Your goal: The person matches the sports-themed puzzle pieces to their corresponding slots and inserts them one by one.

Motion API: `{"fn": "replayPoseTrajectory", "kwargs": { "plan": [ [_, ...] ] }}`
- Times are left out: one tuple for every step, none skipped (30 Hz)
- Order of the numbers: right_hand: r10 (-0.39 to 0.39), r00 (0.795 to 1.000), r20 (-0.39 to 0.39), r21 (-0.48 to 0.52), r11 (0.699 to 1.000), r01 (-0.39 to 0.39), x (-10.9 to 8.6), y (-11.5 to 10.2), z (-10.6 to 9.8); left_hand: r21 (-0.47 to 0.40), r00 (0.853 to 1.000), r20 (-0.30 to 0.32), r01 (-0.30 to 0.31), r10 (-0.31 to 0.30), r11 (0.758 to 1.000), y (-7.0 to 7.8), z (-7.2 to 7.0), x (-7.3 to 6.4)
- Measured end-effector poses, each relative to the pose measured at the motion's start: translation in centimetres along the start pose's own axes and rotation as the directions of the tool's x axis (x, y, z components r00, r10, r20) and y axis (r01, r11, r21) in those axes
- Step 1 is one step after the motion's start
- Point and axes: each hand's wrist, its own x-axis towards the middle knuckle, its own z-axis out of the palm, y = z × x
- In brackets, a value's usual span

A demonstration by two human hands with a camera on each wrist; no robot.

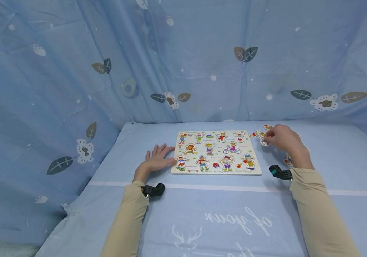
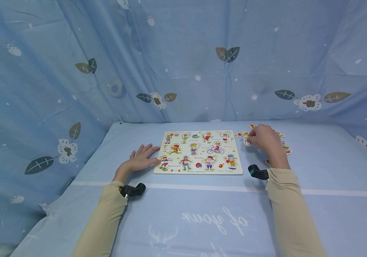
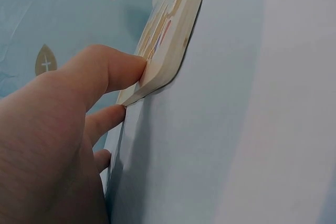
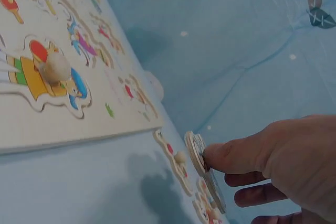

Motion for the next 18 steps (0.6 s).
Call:
{"fn": "replayPoseTrajectory", "kwargs": {
  "plan": [
    [-0.006, 1.0, -0.003, -0.002, 1.0, 0.006, 0.0, -0.2, 0.0, -0.004, 1.0, 0.0, 0.003, -0.003, 1.0, 0.0, 0.0, 0.0],
    [-0.009, 1.0, -0.004, -0.003, 1.0, 0.009, 0.1, -0.3, 0.0, -0.003, 1.0, 0.001, 0.003, -0.003, 1.0, 0.0, 0.0, 0.0],
    [-0.012, 1.0, -0.006, -0.006, 1.0, 0.012, 0.1, -0.5, 0.0, -0.002, 1.0, 0.001, 0.004, -0.004, 1.0, 0.1, 0.0, 0.0],
    [-0.011, 1.0, -0.003, -0.004, 1.0, 0.011, 0.1, -0.6, -0.1, -0.003, 1.0, 0.001, 0.003, -0.003, 1.0, 0.1, 0.0, -0.1],
    [-0.006, 1.0, 0.001, 0.0, 1.0, 0.006, 0.1, -0.7, 0.0, -0.003, 1.0, 0.001, 0.003, -0.003, 1.0, 0.1, 0.0, -0.1],
    [-0.004, 1.0, 0.003, 0.002, 1.0, 0.004, 0.2, -0.8, 0.0, -0.003, 1.0, 0.001, 0.003, -0.003, 1.0, 0.1, 0.0, -0.1],
    [0.001, 1.0, 0.006, 0.006, 1.0, -0.001, 0.2, -0.8, 0.1, -0.003, 1.0, 0.001, 0.003, -0.003, 1.0, 0.1, 0.0, -0.1],
    [0.006, 1.0, 0.01, 0.01, 1.0, -0.006, 0.2, -0.9, 0.1, -0.001, 1.0, 0.0, 0.002, -0.002, 1.0, 0.1, 0.0, -0.1],
    [0.009, 1.0, 0.013, 0.013, 1.0, -0.01, 0.2, -0.9, 0.1, -0.001, 1.0, 0.0, 0.003, -0.003, 1.0, 0.1, 0.0, -0.1],
    [0.011, 1.0, 0.017, 0.015, 1.0, -0.011, 0.2, -1.0, 0.1, 0.0, 1.0, 0.0, 0.004, -0.004, 1.0, 0.1, 0.0, -0.1],
    [0.009, 1.0, 0.018, 0.013, 1.0, -0.009, 0.2, -1.0, 0.1, 0.001, 1.0, 0.0, 0.005, -0.005, 1.0, 0.1, 0.0, -0.1],
    [0.005, 1.0, 0.017, 0.009, 1.0, -0.005, 0.3, -1.1, 0.1, 0.001, 1.0, 0.0, 0.006, -0.006, 1.0, 0.1, 0.0, 0.0],
    [0.001, 1.0, 0.017, 0.007, 1.0, -0.001, 0.3, -1.1, 0.1, 0.001, 1.0, 0.001, 0.008, -0.008, 1.0, 0.1, 0.0, 0.0],
    [-0.003, 1.0, 0.016, 0.005, 1.0, 0.003, 0.3, -1.1, 0.1, 0.001, 1.0, 0.001, 0.009, -0.009, 1.0, 0.1, 0.0, 0.0],
    [-0.008, 1.0, 0.014, 0.002, 1.0, 0.008, 0.3, -1.2, 0.1, 0.001, 1.0, 0.001, 0.01, -0.01, 1.0, 0.0, 0.0, 0.0],
    [-0.012, 1.0, 0.011, -0.002, 1.0, 0.012, 0.3, -1.3, 0.1, 0.001, 1.0, 0.002, 0.011, -0.011, 1.0, 0.0, 0.1, 0.0],
    [-0.016, 1.0, 0.008, -0.006, 1.0, 0.016, 0.4, -1.4, 0.1, 0.001, 1.0, 0.002, 0.011, -0.011, 1.0, 0.0, 0.1, 0.1],
    [-0.017, 1.0, 0.005, -0.008, 1.0, 0.017, 0.4, -1.5, 0.1, 0.002, 1.0, 0.002, 0.012, -0.012, 1.0, 0.0, 0.1, 0.1]
  ]
}}
